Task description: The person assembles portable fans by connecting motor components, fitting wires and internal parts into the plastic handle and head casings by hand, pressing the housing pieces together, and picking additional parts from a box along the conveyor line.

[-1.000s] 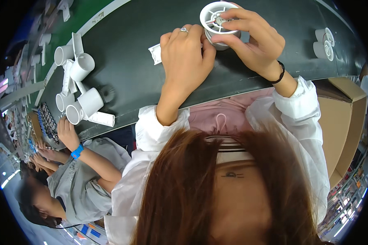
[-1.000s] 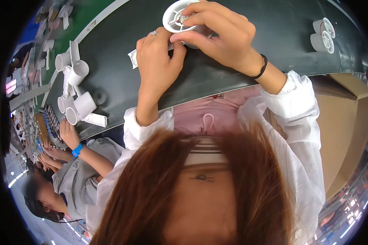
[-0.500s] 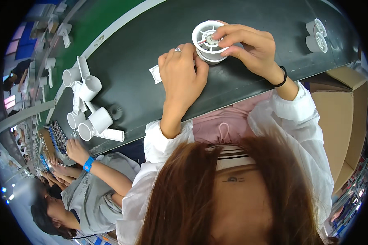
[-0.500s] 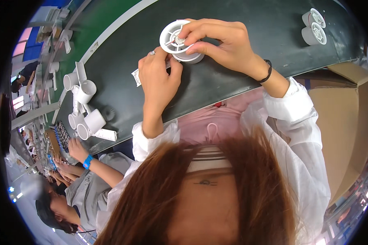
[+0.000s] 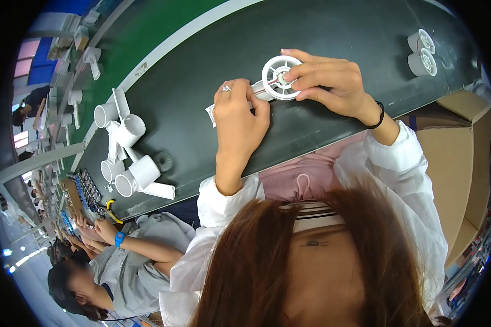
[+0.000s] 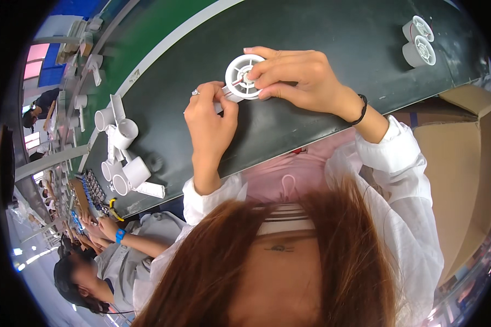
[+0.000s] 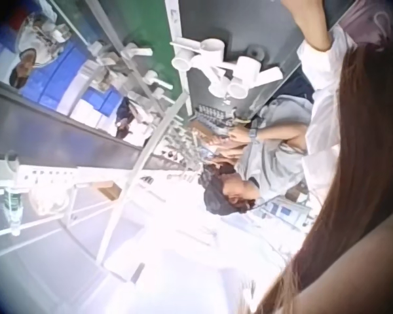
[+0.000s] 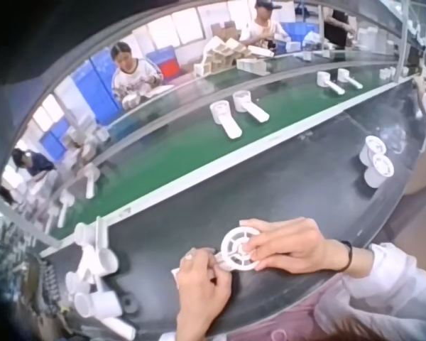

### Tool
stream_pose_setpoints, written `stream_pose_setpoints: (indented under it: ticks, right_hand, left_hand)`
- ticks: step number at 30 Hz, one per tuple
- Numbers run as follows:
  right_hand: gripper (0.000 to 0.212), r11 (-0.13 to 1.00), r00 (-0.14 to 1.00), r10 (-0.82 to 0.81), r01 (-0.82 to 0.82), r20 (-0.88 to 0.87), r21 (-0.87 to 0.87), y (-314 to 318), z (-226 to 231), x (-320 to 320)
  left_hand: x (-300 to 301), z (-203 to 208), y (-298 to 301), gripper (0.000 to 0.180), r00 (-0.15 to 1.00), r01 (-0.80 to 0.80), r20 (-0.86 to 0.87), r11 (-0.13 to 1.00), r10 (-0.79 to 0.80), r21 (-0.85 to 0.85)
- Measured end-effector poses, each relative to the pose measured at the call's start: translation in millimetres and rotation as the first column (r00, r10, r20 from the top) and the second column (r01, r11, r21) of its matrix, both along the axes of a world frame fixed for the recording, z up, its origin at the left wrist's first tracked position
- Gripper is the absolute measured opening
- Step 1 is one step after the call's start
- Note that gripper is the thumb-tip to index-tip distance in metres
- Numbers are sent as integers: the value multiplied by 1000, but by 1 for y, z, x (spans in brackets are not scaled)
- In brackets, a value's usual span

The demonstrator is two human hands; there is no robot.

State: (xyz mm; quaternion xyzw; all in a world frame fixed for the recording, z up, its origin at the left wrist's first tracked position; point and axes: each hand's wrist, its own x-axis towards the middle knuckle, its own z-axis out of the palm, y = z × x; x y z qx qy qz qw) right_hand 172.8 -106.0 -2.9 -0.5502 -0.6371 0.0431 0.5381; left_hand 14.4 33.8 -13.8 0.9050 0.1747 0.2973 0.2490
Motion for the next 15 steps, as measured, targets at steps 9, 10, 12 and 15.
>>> stream_pose_setpoints:
  ticks: [9, 10, 12, 15]
  right_hand:
    - [10, 988, 984, -67, 88, 163, -127, -8, -3, 4]
    - [8, 985, 983, -76, 100, 164, -142, -8, -2, 4]
    - [9, 981, 978, -101, 129, 183, -144, -8, -4, 1]
    - [17, 974, 953, -127, 172, 274, -146, -4, 7, 3]
  left_hand:
    - [-22, 19, 13, 7, 988, -6, -152, 997, 19, 83]
    - [-23, 20, 14, 7, 986, 17, -168, 998, -7, 56]
    - [-24, 18, 16, 7, 985, 44, -167, 999, -41, 15]
    - [-24, 5, 24, 8, 995, -92, -18, 990, 95, 108]
